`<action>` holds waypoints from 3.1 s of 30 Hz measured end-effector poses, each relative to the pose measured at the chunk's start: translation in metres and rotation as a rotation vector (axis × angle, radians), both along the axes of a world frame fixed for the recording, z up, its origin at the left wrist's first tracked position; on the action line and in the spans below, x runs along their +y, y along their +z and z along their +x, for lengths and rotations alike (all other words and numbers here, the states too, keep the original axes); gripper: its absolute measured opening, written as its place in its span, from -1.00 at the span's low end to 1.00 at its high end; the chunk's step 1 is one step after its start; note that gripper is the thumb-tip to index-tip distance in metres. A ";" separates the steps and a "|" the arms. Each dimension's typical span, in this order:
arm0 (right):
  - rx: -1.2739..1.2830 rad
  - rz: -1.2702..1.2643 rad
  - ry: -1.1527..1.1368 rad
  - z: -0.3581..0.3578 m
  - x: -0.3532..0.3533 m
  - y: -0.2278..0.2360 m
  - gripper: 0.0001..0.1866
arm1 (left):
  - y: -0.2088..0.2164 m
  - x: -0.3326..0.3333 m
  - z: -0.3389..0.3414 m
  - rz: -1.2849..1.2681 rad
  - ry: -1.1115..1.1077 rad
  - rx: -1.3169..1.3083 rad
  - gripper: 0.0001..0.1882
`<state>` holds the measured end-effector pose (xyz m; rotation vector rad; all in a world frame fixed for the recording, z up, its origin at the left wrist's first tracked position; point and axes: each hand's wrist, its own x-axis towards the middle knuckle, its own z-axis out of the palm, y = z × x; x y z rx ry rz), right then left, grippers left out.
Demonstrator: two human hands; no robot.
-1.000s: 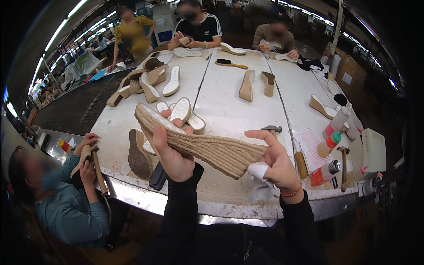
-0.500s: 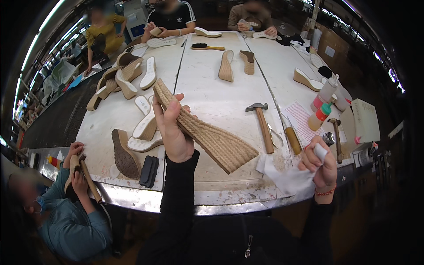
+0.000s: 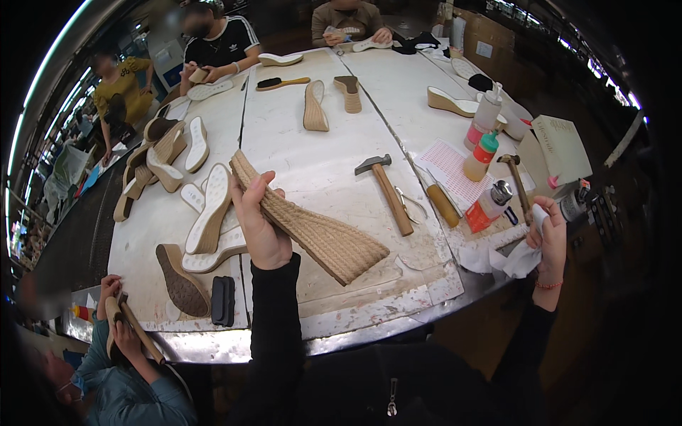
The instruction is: The person holds a wooden wedge heel and rubs its surface with a white cloth. The heel is turned and repositioned repeatedly while the cloth is used to wipe different areas. Other shoe parts and tools are visible on the table, but the person focuses on this single heel throughout.
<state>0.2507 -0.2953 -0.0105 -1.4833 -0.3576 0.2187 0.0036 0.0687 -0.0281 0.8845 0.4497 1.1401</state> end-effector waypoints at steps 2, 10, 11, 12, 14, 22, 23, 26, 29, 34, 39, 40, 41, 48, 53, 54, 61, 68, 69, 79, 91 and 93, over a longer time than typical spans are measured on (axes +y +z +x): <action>-0.013 -0.021 -0.058 0.002 0.001 -0.001 -0.75 | -0.001 -0.001 0.003 -0.010 -0.009 0.005 -0.57; -0.003 -0.105 -0.076 0.019 0.014 -0.017 -0.60 | -0.007 0.003 0.006 -0.022 -0.021 0.042 -0.48; -0.002 -0.114 -0.078 0.021 0.017 -0.017 -0.59 | -0.005 0.000 0.008 -0.042 -0.018 0.026 -0.49; 0.019 -0.110 -0.059 0.022 0.022 -0.017 -0.56 | -0.004 0.000 0.006 -0.033 -0.019 0.022 -0.50; -0.005 -0.160 -0.081 0.028 0.024 -0.018 -0.55 | -0.003 -0.003 0.010 -0.021 -0.027 0.038 -0.49; -0.080 -0.322 -0.116 0.061 0.045 -0.027 -0.53 | -0.010 -0.001 0.013 0.041 -0.036 0.037 -0.50; -0.075 -0.348 -0.107 0.063 0.047 -0.030 -0.53 | -0.009 0.000 0.012 0.051 -0.022 0.034 -0.50; -0.039 -0.361 -0.092 0.060 0.050 -0.035 -0.53 | -0.006 -0.001 0.007 0.037 -0.005 0.017 -0.55; -0.038 -0.354 -0.101 0.065 0.046 -0.041 -0.53 | -0.003 -0.003 0.005 0.035 0.005 -0.004 -0.56; -0.036 -0.372 -0.092 0.065 0.044 -0.041 -0.55 | -0.002 -0.004 0.007 0.035 -0.017 -0.022 -0.57; -0.060 -0.332 -0.092 0.063 0.045 -0.042 -0.56 | -0.001 -0.007 0.009 -0.030 -0.062 -0.010 -0.55; -0.048 -0.326 -0.083 0.061 0.046 -0.042 -0.55 | -0.001 -0.008 0.010 -0.058 -0.073 -0.006 -0.55; -0.071 -0.330 -0.102 0.062 0.044 -0.043 -0.55 | -0.001 -0.008 0.010 -0.086 -0.085 -0.003 -0.54; -0.386 -0.087 -0.245 0.022 0.040 -0.008 -0.62 | -0.034 -0.002 0.016 -0.078 -0.030 0.069 -0.48; -0.283 0.006 0.303 -0.053 0.079 -0.035 -0.73 | -0.076 -0.003 0.029 0.031 0.078 0.157 -0.34; -0.258 0.006 0.450 -0.064 0.092 -0.052 -0.76 | -0.086 -0.001 0.032 0.043 0.103 0.183 -0.35; -0.115 -0.052 0.622 -0.105 0.155 -0.111 -0.84 | -0.103 -0.001 0.036 0.057 0.058 0.173 -0.32; -0.474 -0.161 0.525 -0.120 0.171 -0.103 -0.87 | -0.110 0.001 0.037 0.165 0.115 0.203 -0.31; -0.488 -0.160 0.515 -0.121 0.172 -0.104 -0.86 | -0.111 0.002 0.038 0.199 0.139 0.213 -0.33; -0.506 -0.153 0.515 -0.119 0.179 -0.107 -0.84 | -0.107 0.002 0.036 0.219 0.119 0.219 -0.28; -0.525 -0.184 0.533 -0.116 0.172 -0.109 -0.84 | -0.110 0.005 0.035 0.199 0.109 0.228 -0.28; -0.552 -0.179 0.532 -0.115 0.171 -0.109 -0.84 | -0.113 0.005 0.036 0.196 0.095 0.232 -0.28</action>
